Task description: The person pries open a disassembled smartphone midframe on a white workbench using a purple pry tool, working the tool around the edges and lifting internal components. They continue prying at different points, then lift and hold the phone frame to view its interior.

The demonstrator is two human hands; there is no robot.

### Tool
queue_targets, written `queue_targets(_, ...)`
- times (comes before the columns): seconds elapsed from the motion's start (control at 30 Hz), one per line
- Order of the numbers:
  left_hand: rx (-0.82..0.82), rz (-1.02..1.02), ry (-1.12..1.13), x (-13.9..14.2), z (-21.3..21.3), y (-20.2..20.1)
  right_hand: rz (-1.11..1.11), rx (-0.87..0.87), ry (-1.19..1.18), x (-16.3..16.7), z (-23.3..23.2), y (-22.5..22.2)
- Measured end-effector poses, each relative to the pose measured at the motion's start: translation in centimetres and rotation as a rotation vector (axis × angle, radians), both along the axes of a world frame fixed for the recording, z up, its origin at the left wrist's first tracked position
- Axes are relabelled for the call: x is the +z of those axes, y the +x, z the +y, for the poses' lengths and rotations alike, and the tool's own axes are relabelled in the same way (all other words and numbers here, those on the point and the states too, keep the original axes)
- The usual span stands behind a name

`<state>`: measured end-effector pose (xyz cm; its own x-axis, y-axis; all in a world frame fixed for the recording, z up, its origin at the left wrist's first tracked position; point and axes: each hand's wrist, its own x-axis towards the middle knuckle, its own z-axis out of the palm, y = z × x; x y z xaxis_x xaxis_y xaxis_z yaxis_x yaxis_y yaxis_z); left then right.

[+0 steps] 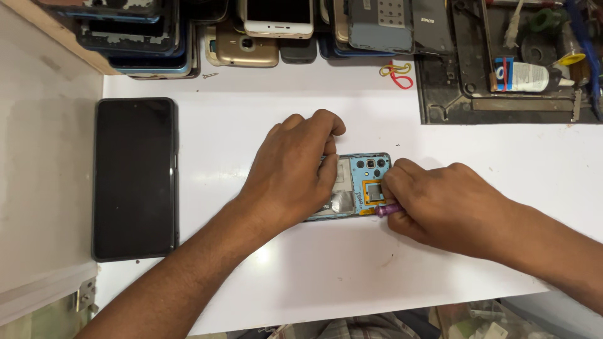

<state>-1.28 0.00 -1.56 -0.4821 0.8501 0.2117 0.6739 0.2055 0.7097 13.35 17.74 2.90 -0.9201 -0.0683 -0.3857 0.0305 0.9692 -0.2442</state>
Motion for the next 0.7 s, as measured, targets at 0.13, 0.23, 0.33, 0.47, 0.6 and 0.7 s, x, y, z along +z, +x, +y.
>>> queue_targets(0.13,-0.008,-0.017,-0.01,0.1,0.1,0.0,-0.026,0.009,-0.004,-0.1,0.3,0.0)
queue_targets(0.23,-0.008,-0.022,-0.026,0.2,0.0,0.0,-0.06,-0.002,-0.012,-0.4,0.6,0.2)
queue_targets(0.33,-0.012,-0.013,-0.023,0.2,0.1,-0.1,0.063,0.029,-0.156,-0.2,1.4,0.4)
queue_targets(0.47,-0.013,-0.009,-0.019,0.0,0.1,0.0,-0.008,-0.089,-0.129,0.3,2.3,0.8)
queue_targets(0.6,-0.012,0.002,-0.018,-0.1,0.1,-0.1,0.096,-0.019,-0.094,0.3,1.8,1.1)
queue_targets(0.7,-0.01,0.004,-0.029,-0.1,0.1,-0.1,0.168,0.092,0.018,0.6,1.0,1.0)
